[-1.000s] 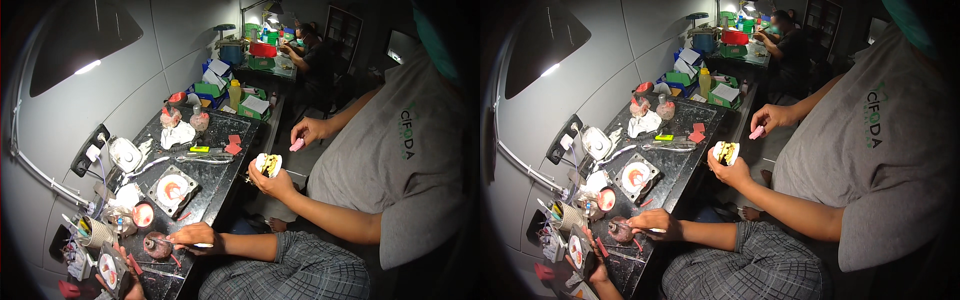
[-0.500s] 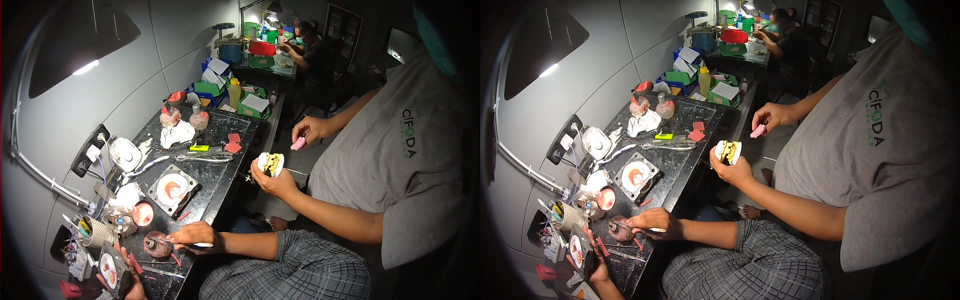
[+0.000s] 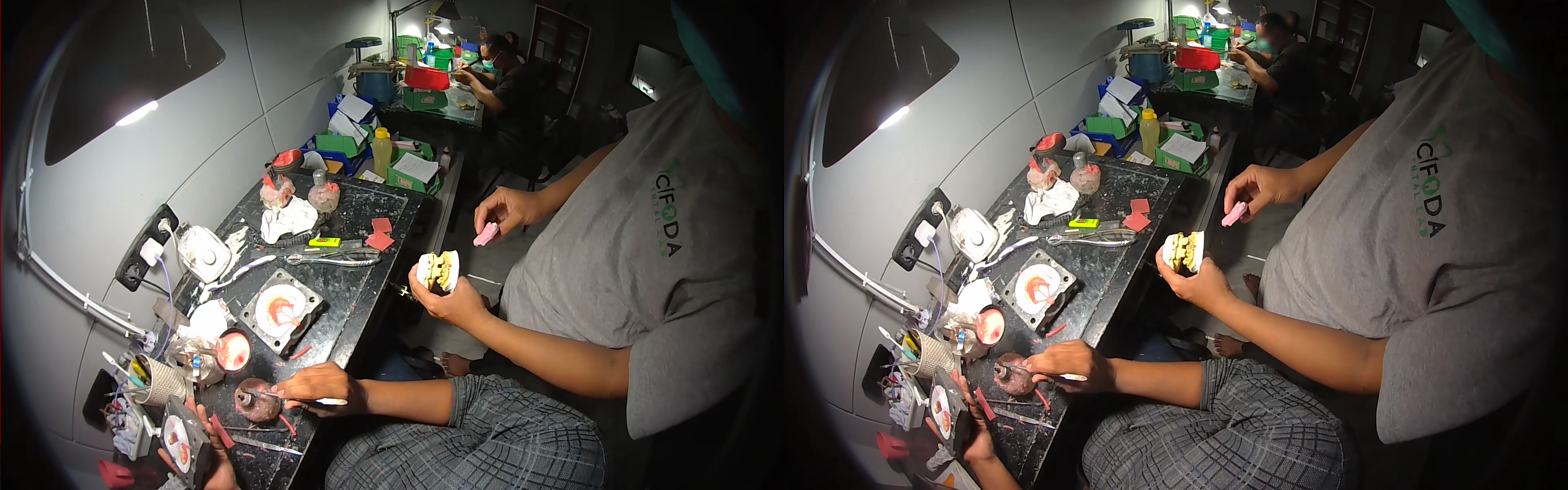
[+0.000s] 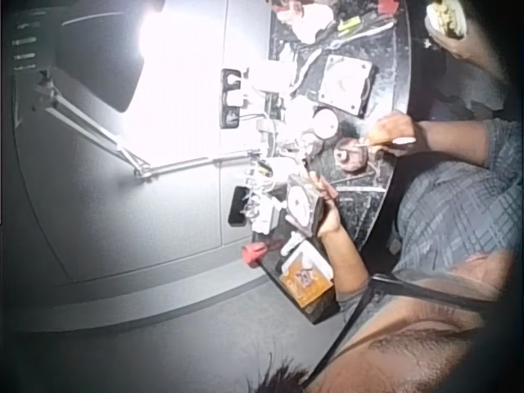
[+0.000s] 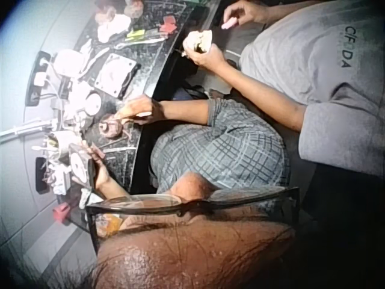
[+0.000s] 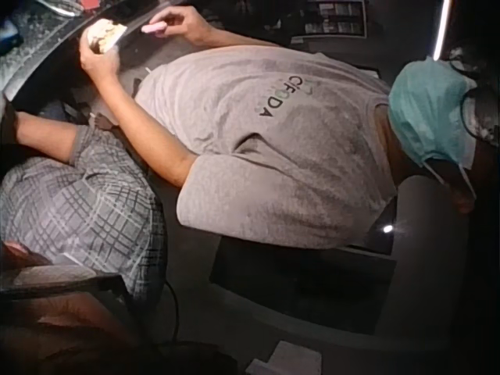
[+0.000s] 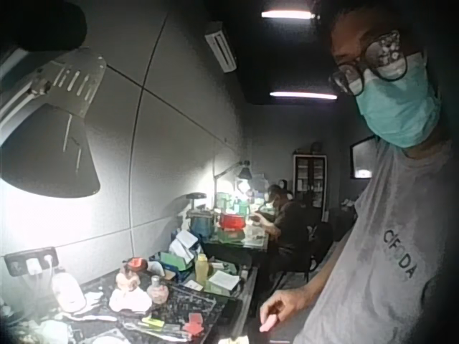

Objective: The person uses a wax carver to shape and refine the wax around the teeth of a denture model set in a plaster mold, holding the mold by hand and occasionally wiping the area with a cloth.

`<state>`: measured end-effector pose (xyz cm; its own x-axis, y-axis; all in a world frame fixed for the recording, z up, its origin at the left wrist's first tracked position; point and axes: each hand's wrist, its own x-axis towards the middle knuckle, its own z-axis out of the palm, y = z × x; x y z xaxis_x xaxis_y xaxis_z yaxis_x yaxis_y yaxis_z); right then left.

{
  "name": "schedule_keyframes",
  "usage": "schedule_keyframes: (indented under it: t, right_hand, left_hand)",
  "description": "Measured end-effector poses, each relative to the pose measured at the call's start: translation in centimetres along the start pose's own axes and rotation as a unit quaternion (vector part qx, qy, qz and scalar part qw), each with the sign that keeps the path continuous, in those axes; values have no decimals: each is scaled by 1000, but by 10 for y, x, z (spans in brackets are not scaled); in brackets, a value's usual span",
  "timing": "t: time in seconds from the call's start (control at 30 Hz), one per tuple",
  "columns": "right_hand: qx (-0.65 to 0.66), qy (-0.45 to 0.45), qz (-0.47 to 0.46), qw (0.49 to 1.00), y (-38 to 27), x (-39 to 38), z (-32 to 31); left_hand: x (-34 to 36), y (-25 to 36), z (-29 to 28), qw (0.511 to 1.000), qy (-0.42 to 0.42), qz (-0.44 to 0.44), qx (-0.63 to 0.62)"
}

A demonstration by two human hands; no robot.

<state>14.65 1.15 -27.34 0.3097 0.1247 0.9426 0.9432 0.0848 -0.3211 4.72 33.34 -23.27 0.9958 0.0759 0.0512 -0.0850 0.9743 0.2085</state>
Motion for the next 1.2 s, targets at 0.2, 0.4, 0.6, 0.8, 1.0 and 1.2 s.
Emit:
schedule_keyframes:
  t: [0.2, 0.4, 0.6, 0.8, 1.0, 1.2]
  right_hand:
    - [3, -2, -1, 1000, 1, -1, 0]
    - [0, -13, -1, 1000, 0, 0, -2]
    - [-1, -14, -4, 1000, 0, 1, -2]
    - [1, -16, -3, 1000, -1, 2, -3]
    - [5, -12, -13, 1000, 4, -2, -1]
    - [9, -13, -12, 1000, 4, -3, -2]
  left_hand:
    - [0, -2, 2, 1000, -2, -9, -10]
    - [-1, -3, 4, 1000, 5, -5, -18]
    - [-1, -6, 8, 1000, -1, -8, -10]
    - [-1, -7, 8, 1000, 1, -5, -10]
    - [-1, -7, 7, 1000, 1, 1, -1]
    - [-2, -5, 8, 1000, -4, -6, -9]
